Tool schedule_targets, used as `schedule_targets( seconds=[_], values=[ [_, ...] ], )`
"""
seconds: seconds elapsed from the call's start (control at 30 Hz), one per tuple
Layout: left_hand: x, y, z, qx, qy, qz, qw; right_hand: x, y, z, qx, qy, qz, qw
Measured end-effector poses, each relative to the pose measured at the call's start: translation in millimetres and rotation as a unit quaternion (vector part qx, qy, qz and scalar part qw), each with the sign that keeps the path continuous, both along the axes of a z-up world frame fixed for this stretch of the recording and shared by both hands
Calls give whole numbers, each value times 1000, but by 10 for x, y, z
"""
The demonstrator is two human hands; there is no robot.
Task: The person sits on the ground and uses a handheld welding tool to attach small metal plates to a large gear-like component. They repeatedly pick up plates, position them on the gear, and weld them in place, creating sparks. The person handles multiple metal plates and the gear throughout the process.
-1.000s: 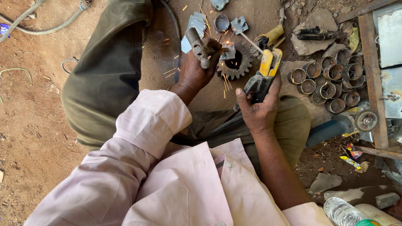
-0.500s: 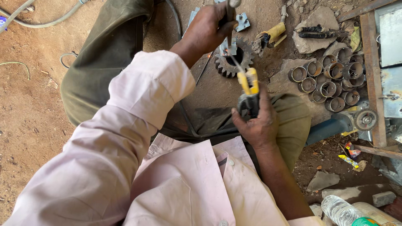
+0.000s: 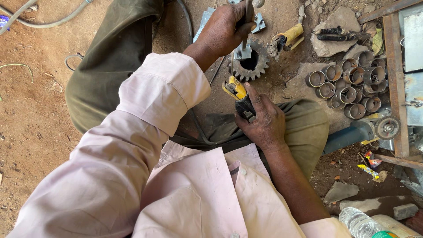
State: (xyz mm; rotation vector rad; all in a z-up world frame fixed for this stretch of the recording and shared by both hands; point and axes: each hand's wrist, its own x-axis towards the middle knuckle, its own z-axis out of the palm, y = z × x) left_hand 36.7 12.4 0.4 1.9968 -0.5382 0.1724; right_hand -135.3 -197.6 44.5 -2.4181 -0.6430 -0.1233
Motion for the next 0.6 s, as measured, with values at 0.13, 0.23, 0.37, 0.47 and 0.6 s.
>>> schedule_targets(
  seconds=[0.13,0.23,0.37,0.47,0.6],
  values=[
    [-3,-2,-12,1,-4,6,1000,13,-5,-37,-22,0,-7,1000],
    [5,-13,-45,4,-22,7,1000,9,1,-57,-18,-3,-9,1000],
    [9,-35,-79,22,-15,19,999,14,9,-46,-23,18,-16,999],
    [9,-33,-82,31,3,16,999,20,3,-20,-24,18,-11,999],
    [13,3,-90,41,35,13,998,3,4,-13,-34,44,-24,998]
  ],
)
